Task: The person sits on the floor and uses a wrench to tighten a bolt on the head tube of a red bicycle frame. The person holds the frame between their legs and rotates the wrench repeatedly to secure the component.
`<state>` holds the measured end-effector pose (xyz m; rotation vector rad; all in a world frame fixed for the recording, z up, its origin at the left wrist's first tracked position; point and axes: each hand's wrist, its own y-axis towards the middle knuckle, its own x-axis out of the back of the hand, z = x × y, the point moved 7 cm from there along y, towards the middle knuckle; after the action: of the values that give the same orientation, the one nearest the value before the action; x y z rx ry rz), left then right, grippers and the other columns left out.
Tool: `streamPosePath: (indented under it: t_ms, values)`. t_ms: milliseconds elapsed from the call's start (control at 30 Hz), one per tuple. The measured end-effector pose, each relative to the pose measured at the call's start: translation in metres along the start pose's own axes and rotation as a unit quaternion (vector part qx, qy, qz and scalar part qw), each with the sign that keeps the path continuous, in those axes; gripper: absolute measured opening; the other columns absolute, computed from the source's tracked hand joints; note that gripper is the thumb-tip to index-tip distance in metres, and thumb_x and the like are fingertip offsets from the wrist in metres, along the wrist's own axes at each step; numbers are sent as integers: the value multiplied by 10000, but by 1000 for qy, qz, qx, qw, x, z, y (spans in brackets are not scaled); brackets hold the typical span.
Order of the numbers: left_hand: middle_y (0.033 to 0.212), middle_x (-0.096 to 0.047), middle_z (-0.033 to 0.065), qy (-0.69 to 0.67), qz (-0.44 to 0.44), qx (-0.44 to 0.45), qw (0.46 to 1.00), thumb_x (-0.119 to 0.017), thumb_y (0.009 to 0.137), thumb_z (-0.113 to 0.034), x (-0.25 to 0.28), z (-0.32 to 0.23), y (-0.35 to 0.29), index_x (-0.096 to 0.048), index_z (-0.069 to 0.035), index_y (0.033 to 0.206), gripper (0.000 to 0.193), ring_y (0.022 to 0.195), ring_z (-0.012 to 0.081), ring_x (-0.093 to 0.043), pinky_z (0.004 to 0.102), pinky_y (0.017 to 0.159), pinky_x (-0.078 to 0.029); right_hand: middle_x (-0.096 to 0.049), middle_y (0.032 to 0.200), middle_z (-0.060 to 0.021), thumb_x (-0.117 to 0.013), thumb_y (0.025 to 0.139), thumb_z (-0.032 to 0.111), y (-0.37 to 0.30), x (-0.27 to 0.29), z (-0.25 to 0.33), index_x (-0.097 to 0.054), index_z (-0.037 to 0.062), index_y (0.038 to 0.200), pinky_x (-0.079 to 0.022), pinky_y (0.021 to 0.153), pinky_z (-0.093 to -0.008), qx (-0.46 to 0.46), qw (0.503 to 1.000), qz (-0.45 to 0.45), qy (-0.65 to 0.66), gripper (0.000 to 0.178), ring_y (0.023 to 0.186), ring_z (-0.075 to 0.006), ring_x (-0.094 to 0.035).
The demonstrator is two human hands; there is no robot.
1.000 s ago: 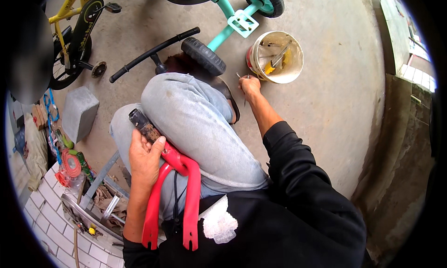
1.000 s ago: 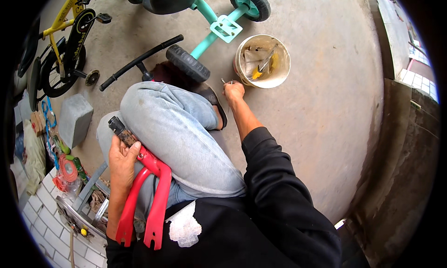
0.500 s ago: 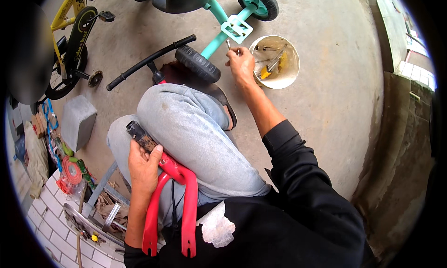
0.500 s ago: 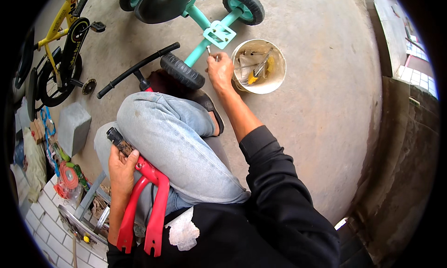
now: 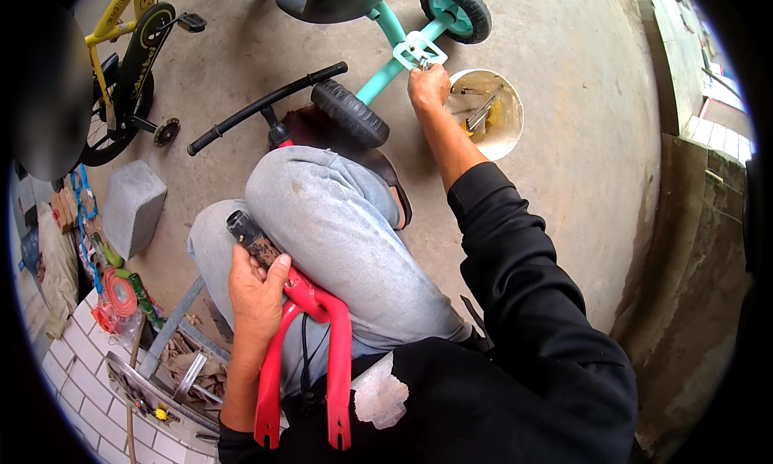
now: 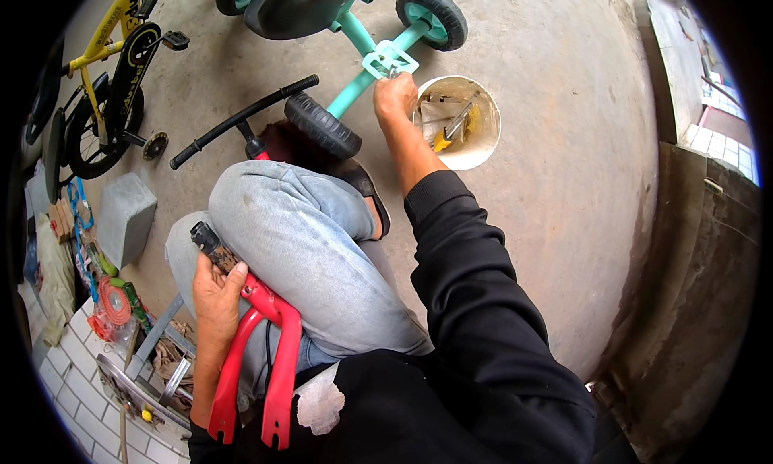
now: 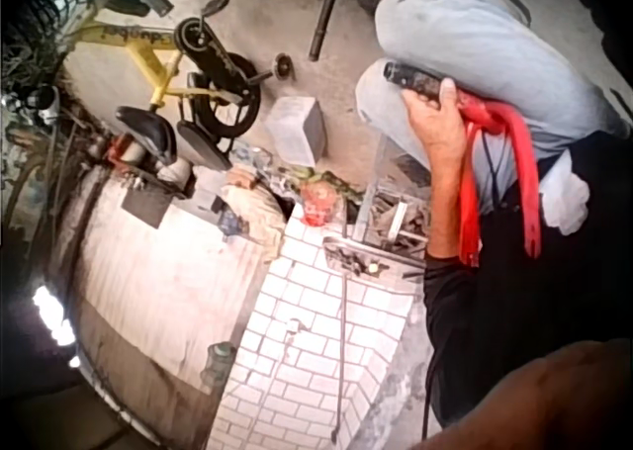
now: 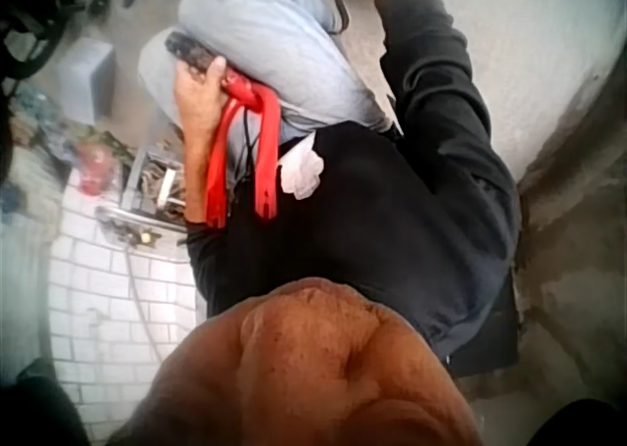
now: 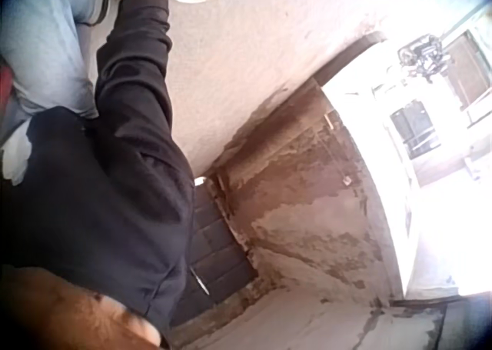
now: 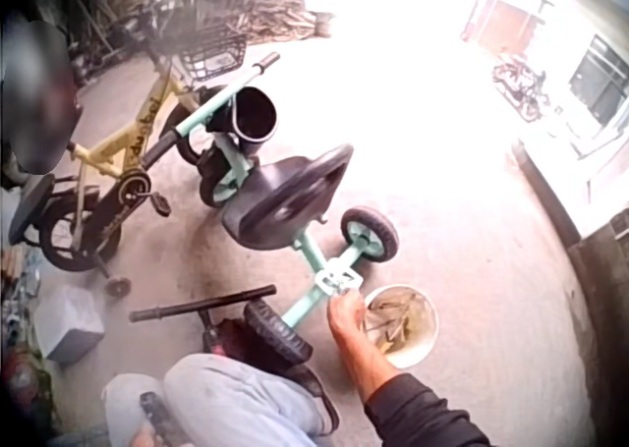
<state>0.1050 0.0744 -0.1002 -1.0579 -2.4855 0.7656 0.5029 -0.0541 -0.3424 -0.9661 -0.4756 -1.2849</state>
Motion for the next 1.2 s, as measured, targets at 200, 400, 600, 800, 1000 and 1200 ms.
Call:
streamPosePath:
  t_ms: [200,400,600,800,1000,1200]
  values:
    - [1208,-621,124,-16,0,0,1000,-606,987,13,1,2,0,-436,37,1329,382,1079,150,-616,299,949,-512,-716,1104,-252,-753,845,288,-9,3,3,-678,-7,1122,-524,946,-489,-5,1000,10,-12,411,1083,-411,-677]
    - [1208,-619,126,-14,8,-23,1000,-590,984,37,2,1,-1,-436,33,1331,380,1080,151,-616,300,954,-506,-725,1034,-251,-776,833,302,-17,5,-4,-680,-11,1105,-531,923,-481,-1,999,-5,51,426,1019,-419,-689]
    - [1136,-629,94,-79,12,3,997,-605,969,49,7,6,1,-469,21,1290,350,1040,144,-625,288,920,-512,-734,821,-168,-711,896,233,-84,27,-6,-677,-45,1067,-567,672,-380,26,978,89,189,328,734,-277,-722]
    - [1032,-669,96,-90,19,-37,995,-662,962,-55,26,-2,-16,-519,-25,1180,262,946,202,-725,290,772,-577,-695,824,-72,-669,950,183,-158,91,15,-677,-2,1035,-491,527,-273,47,935,154,317,204,581,-120,-606]
    - [1016,-678,96,-122,5,-100,987,-672,952,-60,64,-29,-49,-541,-15,1162,252,929,209,-729,309,798,-590,-679,871,-70,-666,996,199,-224,141,69,-640,20,1087,-414,472,-207,92,895,205,385,203,574,-75,-536]
    - [1009,-694,103,-118,28,-184,975,-682,941,-40,81,-64,-100,-555,-23,1161,255,916,202,-726,324,827,-597,-675,907,-97,-617,1038,310,-299,164,116,-602,-9,1190,-449,485,-221,123,805,311,490,354,604,-99,-587]
